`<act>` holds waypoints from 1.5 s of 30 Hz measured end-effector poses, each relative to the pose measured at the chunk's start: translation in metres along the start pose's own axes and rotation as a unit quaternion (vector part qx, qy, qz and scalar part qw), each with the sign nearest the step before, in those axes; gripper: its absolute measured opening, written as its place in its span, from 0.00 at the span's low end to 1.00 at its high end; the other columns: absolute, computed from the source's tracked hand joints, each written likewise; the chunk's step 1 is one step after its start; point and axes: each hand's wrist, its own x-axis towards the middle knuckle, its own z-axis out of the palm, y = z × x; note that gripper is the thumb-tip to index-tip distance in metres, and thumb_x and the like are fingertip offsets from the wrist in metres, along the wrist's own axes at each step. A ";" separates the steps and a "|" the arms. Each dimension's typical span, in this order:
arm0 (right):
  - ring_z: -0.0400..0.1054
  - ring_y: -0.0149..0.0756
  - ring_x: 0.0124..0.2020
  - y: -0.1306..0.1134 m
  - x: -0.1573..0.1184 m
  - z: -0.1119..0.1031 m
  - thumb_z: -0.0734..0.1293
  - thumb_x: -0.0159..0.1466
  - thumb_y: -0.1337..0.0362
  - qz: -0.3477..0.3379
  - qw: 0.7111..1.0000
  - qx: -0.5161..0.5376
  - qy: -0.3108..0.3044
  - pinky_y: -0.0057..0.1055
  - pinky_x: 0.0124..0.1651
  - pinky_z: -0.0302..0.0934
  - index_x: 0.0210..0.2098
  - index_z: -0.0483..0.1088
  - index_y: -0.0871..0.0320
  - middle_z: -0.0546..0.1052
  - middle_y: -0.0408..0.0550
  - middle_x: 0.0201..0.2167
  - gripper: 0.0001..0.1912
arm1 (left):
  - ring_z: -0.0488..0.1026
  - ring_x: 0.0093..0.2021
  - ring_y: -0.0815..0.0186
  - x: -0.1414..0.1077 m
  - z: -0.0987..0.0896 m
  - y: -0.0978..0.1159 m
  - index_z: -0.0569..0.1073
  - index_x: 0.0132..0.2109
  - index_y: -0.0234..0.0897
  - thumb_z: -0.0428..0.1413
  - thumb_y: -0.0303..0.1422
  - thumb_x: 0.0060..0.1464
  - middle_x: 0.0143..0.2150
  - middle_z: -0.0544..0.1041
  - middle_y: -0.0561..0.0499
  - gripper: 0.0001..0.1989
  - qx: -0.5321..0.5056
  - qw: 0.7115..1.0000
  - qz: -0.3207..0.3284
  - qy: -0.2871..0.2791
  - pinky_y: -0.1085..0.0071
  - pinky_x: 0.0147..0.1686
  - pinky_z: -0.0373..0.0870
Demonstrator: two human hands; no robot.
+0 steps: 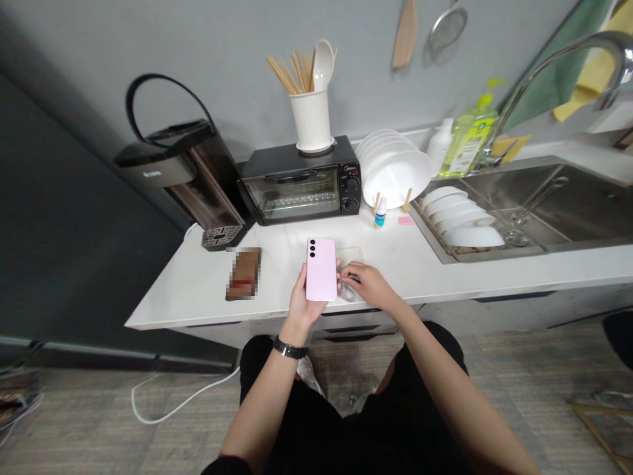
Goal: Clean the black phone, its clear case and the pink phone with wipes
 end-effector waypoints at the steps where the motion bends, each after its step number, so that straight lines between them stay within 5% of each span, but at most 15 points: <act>1: 0.75 0.38 0.39 0.003 0.009 0.003 0.67 0.71 0.66 0.006 1.000 -0.004 0.012 0.34 0.47 0.66 0.37 0.78 0.54 0.81 0.46 0.37 0.07 | 0.82 0.52 0.51 0.000 0.000 0.001 0.71 0.69 0.35 0.48 0.49 0.72 0.64 0.78 0.36 0.29 -0.011 1.000 -0.001 0.003 0.52 0.52 0.80; 4: 0.75 0.38 0.40 0.012 0.020 0.007 0.67 0.69 0.65 0.020 0.998 0.027 0.055 0.35 0.47 0.68 0.36 0.77 0.55 0.81 0.46 0.37 0.07 | 0.80 0.58 0.48 0.002 -0.001 0.003 0.70 0.70 0.35 0.48 0.48 0.72 0.64 0.78 0.35 0.30 -0.032 0.999 -0.008 0.005 0.45 0.59 0.75; 8: 0.77 0.41 0.43 0.016 -0.005 -0.003 0.67 0.70 0.55 0.079 0.973 0.111 0.188 0.38 0.48 0.71 0.42 0.77 0.55 0.83 0.50 0.41 0.11 | 0.76 0.64 0.43 0.009 0.002 0.000 0.67 0.72 0.36 0.49 0.44 0.70 0.64 0.78 0.35 0.30 -0.047 0.998 -0.037 -0.018 0.40 0.63 0.71; 12: 0.76 0.44 0.43 0.010 -0.024 -0.026 0.68 0.70 0.51 0.112 0.946 0.090 0.291 0.37 0.43 0.71 0.44 0.76 0.55 0.82 0.52 0.42 0.14 | 0.80 0.59 0.43 0.023 0.007 -0.007 0.71 0.69 0.35 0.49 0.41 0.69 0.57 0.82 0.35 0.27 -0.028 0.994 -0.096 -0.035 0.42 0.59 0.74; 17: 0.76 0.44 0.43 -0.007 0.013 -0.040 0.66 0.71 0.57 0.045 0.963 -0.027 0.264 0.38 0.44 0.69 0.43 0.77 0.55 0.82 0.52 0.42 0.10 | 0.85 0.49 0.48 0.034 0.011 -0.013 0.75 0.63 0.32 0.47 0.42 0.71 0.50 0.85 0.37 0.25 0.004 0.989 -0.141 -0.046 0.49 0.53 0.79; 22: 0.76 0.46 0.46 -0.018 0.042 -0.020 0.64 0.72 0.63 0.014 0.960 -0.098 0.260 0.42 0.51 0.69 0.44 0.79 0.55 0.81 0.53 0.42 0.11 | 0.85 0.46 0.52 0.035 0.012 -0.019 0.78 0.56 0.33 0.48 0.46 0.73 0.46 0.86 0.38 0.23 0.035 0.989 -0.142 -0.002 0.54 0.53 0.80; 28: 0.77 0.44 0.46 -0.031 0.014 0.017 0.64 0.75 0.62 -0.033 0.964 -0.094 0.246 0.40 0.50 0.72 0.44 0.81 0.53 0.80 0.52 0.42 0.12 | 0.84 0.48 0.56 0.042 0.009 -0.025 0.80 0.51 0.31 0.57 0.36 0.68 0.45 0.86 0.41 0.13 -0.007 0.994 -0.076 0.074 0.62 0.54 0.78; 34: 0.75 0.42 0.41 -0.039 -0.023 0.051 0.65 0.76 0.63 -0.083 0.961 -0.163 0.209 0.39 0.43 0.72 0.46 0.81 0.53 0.81 0.52 0.42 0.11 | 0.84 0.51 0.55 0.040 0.011 -0.017 0.77 0.63 0.31 0.52 0.42 0.71 0.49 0.86 0.38 0.24 -0.088 0.992 -0.092 0.017 0.64 0.52 0.80; 39: 0.72 0.44 0.42 -0.032 -0.032 0.039 0.66 0.75 0.65 -0.062 0.947 -0.200 0.245 0.41 0.44 0.70 0.47 0.80 0.54 0.81 0.52 0.41 0.10 | 0.84 0.51 0.54 0.039 0.016 -0.015 0.76 0.63 0.26 0.44 0.41 0.75 0.50 0.85 0.35 0.26 -0.099 0.991 -0.092 0.022 0.60 0.54 0.80; 45: 0.71 0.45 0.43 -0.016 -0.005 0.009 0.64 0.76 0.62 -0.007 0.934 -0.238 0.266 0.41 0.44 0.67 0.44 0.81 0.54 0.81 0.51 0.40 0.12 | 0.84 0.50 0.56 0.041 0.015 -0.018 0.77 0.59 0.30 0.49 0.41 0.74 0.48 0.85 0.40 0.20 -0.082 0.992 -0.085 0.042 0.59 0.57 0.78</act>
